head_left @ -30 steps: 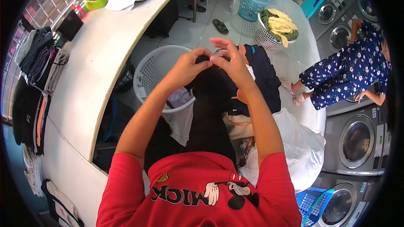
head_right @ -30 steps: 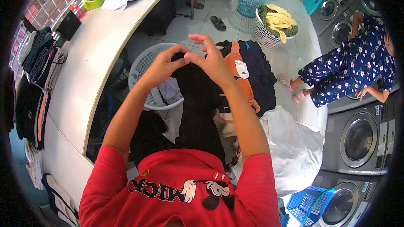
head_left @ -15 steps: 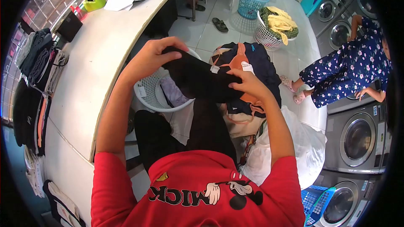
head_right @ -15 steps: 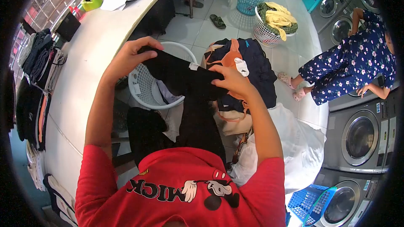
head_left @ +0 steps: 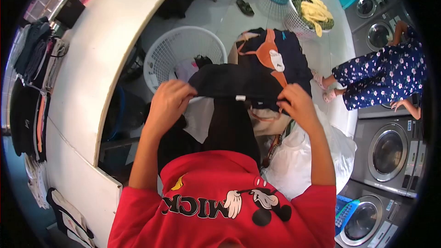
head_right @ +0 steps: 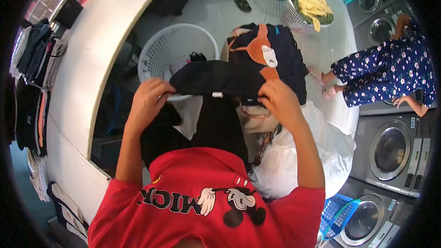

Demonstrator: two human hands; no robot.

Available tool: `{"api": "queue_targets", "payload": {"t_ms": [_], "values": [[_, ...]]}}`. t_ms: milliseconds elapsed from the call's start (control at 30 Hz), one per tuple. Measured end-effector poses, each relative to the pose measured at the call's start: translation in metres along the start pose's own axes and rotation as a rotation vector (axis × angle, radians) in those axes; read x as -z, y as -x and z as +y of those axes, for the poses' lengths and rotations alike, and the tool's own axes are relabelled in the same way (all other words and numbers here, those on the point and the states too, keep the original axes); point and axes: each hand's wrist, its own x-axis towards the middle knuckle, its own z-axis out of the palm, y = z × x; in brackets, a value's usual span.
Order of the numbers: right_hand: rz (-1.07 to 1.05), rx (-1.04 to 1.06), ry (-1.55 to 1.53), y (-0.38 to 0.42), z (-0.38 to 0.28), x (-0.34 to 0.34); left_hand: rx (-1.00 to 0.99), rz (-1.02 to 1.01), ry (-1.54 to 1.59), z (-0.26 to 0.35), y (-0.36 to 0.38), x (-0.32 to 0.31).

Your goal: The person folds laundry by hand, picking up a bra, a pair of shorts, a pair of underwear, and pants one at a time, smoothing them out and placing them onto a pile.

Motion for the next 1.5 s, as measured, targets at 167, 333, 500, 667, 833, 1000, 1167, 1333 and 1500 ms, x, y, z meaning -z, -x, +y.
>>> {"api": "queue_targets", "payload": {"t_ms": [167, 333, 500, 667, 833, 1000, 1167, 1333, 1500], "values": [[-0.148, -0.329, -0.398, 0.094, 0.013, -0.074, 0.2, -0.175, 0.332, -0.009, 0.091, -0.055], [0.046, -0.857, -1.114, 0.135, 0.016, -0.128, 0.544, -0.154, 0.829, -0.03, 0.118, -0.088], [-0.127, -0.738, -0.741, 0.135, 0.003, -0.126, 0.373, -0.405, 0.578, -0.006, 0.1, -0.092], [-0.03, -0.52, -0.376, 0.136, 0.0, -0.13, 0.221, -0.447, 0.331, 0.001, 0.119, -0.146], [0.08, -0.533, -0.414, 0.142, 0.0, -0.147, 0.231, -0.344, 0.185, 0.001, 0.119, -0.164], [0.205, -0.6, -0.741, 0.143, 0.004, -0.149, 0.464, -0.301, 0.375, -0.018, 0.118, -0.163], [0.479, -0.694, -1.319, 0.132, 0.014, -0.153, 0.721, -0.045, 1.189, -0.043, 0.117, -0.145], [0.702, -0.825, -1.228, 0.101, 0.032, -0.164, 0.782, 0.0, 1.275, -0.054, 0.101, -0.148], [0.726, -0.87, -0.713, 0.072, 0.039, -0.172, 0.895, 0.262, 1.337, -0.05, 0.087, -0.163]]}}
